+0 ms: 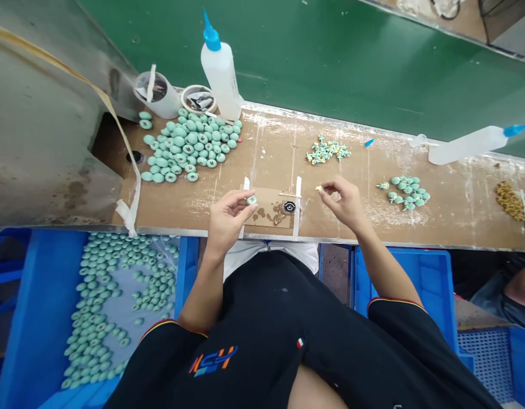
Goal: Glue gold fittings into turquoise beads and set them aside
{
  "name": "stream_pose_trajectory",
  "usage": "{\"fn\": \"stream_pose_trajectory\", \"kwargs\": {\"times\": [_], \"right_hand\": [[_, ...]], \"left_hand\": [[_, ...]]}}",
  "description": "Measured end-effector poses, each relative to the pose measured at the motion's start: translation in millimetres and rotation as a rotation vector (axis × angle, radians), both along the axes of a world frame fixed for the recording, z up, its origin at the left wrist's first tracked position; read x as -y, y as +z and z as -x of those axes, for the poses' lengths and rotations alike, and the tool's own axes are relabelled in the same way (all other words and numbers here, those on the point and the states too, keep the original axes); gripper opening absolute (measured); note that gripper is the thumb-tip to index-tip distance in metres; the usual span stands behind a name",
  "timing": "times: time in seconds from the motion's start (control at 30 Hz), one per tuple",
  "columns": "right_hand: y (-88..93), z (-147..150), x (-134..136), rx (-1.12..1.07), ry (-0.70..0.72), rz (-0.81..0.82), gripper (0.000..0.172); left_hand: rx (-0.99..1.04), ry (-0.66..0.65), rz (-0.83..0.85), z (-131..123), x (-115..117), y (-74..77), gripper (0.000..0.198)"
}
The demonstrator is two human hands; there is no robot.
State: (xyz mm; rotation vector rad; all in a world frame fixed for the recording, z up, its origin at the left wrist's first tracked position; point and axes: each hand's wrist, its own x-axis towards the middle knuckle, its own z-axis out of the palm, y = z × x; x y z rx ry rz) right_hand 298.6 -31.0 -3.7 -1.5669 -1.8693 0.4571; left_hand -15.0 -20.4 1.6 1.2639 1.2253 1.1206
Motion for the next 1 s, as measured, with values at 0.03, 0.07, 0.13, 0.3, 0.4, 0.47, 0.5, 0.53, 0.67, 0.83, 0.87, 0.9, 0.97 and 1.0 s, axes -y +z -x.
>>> {"fn": "stream_pose_trajectory", "kwargs": {"times": [0.03,0.07,0.13,0.3,0.4,0.47,0.5,0.53,0.67,0.83,0.87,0.9,0.97,1.0], "right_hand": [[3.5,8.5,7.1,0.018,0.076,0.015,0.016],[5.3,15.8,12.3,0.035,0.141,0.032,0.017],[4.2,26.8,17.3,0.061,0.237,0.056,0.018],[-7.0,39.3,12.2,0.105,0.377,0.079,0.02],[-9.6,43.2,8.8,0.131,0.396,0.082,0.019],[-9.8,45.2,8.0,0.151,0.39,0.095,0.017],[-9.6,46.1,8.0,0.164,0.388,0.101,0.017],[-9.4,46.9,8.1,0.179,0.388,0.104,0.018],[-8.1,50.1,8.9,0.208,0.393,0.105,0.02],[-1.5,50.9,8.6,0.214,0.393,0.13,0.02],[1.1,50.5,8.5,0.21,0.388,0.125,0.02],[4.2,50.0,8.5,0.199,0.38,0.115,0.019],[10.9,49.7,8.9,0.15,0.354,0.089,0.017],[14.3,50.1,9.4,0.113,0.334,0.073,0.015]], "left_hand": [[0.006,-0.001,-0.014,-0.4,-0.2,-0.2,0.032],[0.01,-0.003,-0.025,-0.9,-0.4,-0.6,0.032],[0.017,-0.008,-0.028,-1.7,-0.4,-1.7,0.031],[0.09,-0.012,0.067,-3.7,2.0,-5.5,0.035],[0.127,0.011,0.087,-4.0,2.9,-7.4,0.034],[0.129,0.017,0.095,-3.3,3.0,-8.3,0.032],[0.125,0.016,0.099,-2.7,3.1,-8.8,0.032],[0.121,0.014,0.102,-2.0,3.2,-9.2,0.032],[0.115,0.015,0.093,0.5,3.9,-11.1,0.035],[0.125,0.02,0.084,0.2,4.6,-12.3,0.035],[0.135,0.013,0.088,-0.2,4.6,-12.1,0.035],[0.15,0.005,0.095,-0.7,4.5,-11.9,0.036],[0.197,-0.015,0.116,-1.9,3.8,-11.0,0.04],[0.226,-0.026,0.129,-2.7,3.3,-10.4,0.041]]}}
